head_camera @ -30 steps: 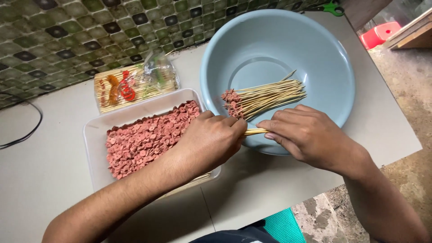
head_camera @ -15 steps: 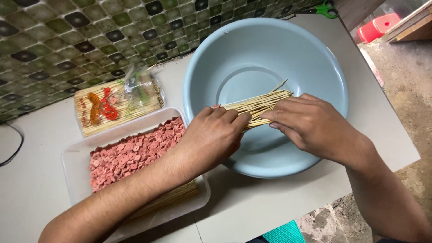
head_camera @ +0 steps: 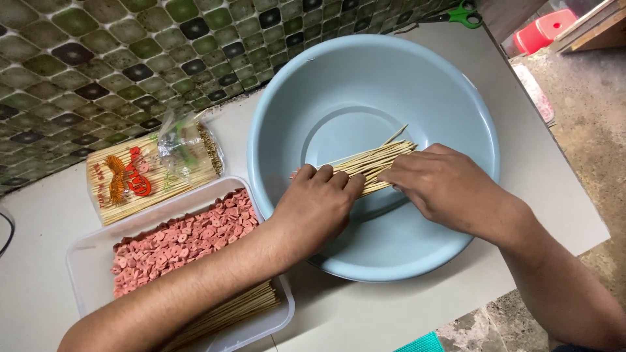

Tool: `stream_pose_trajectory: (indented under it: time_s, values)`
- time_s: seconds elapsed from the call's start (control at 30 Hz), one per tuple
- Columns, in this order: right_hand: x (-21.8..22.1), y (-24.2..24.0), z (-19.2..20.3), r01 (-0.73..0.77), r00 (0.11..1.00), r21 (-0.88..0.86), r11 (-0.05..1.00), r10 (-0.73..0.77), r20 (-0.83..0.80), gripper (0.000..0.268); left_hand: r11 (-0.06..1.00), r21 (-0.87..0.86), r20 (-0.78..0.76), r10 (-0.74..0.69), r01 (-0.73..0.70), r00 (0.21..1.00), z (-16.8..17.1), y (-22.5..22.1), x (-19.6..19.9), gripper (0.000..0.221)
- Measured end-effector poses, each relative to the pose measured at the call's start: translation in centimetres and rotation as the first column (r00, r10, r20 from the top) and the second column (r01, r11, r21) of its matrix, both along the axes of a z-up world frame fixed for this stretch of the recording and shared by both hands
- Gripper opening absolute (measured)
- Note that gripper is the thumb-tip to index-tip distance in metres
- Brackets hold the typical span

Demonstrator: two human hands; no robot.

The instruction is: Skewering small pieces of diced meat onto wooden sticks from a plastic container.

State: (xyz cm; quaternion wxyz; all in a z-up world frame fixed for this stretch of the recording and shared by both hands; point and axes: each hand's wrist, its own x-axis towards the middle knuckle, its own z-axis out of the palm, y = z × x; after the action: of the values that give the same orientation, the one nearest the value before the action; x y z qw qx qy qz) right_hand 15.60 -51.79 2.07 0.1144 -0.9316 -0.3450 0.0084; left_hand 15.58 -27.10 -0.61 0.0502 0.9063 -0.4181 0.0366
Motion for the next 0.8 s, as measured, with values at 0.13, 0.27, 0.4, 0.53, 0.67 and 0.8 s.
stream_pose_trajectory:
  time_s: [0.13, 0.27, 0.4, 0.53, 0.67, 0.8]
  values:
    - [0.4, 0.2, -0.7, -0.038, 0.999, 0.015, 0.999, 0.038, 0.023, 0.028, 1.0, -0.008, 0.011, 0.006, -0.006, 1.0, -0.7, -0.1, -0.1, 0.021]
    - [0.8, 0.9, -0.6, -0.036, 0.997, -0.068, 0.997, 0.031, -0.07, 0.026, 0.998, 0.07, -0.083, 0.006, 0.0, 0.997, -1.0, 0.0, 0.2, 0.022]
    - [1.1, 0.8, -1.1, -0.053, 0.99, -0.139, 0.989, 0.034, -0.14, 0.025, 0.985, 0.172, -0.184, 0.022, 0.01, 0.983, 0.1, -0.1, 0.3, 0.026]
    - [1.0, 0.7, -1.4, -0.047, 0.99, -0.115, 0.992, 0.031, -0.139, 0.026, 0.986, 0.166, -0.165, 0.016, 0.011, 0.986, -0.3, -0.3, 0.1, 0.028]
    - [1.0, 0.6, -2.0, -0.041, 0.984, -0.136, 0.99, 0.016, -0.177, 0.027, 0.986, 0.164, -0.242, 0.046, -0.006, 0.969, -0.3, -0.4, 0.0, 0.031]
    - [1.0, 0.6, -2.8, -0.049, 0.985, -0.134, 0.99, 0.025, -0.17, 0.029, 0.987, 0.16, -0.281, 0.046, -0.001, 0.959, -0.1, -0.5, 0.0, 0.034]
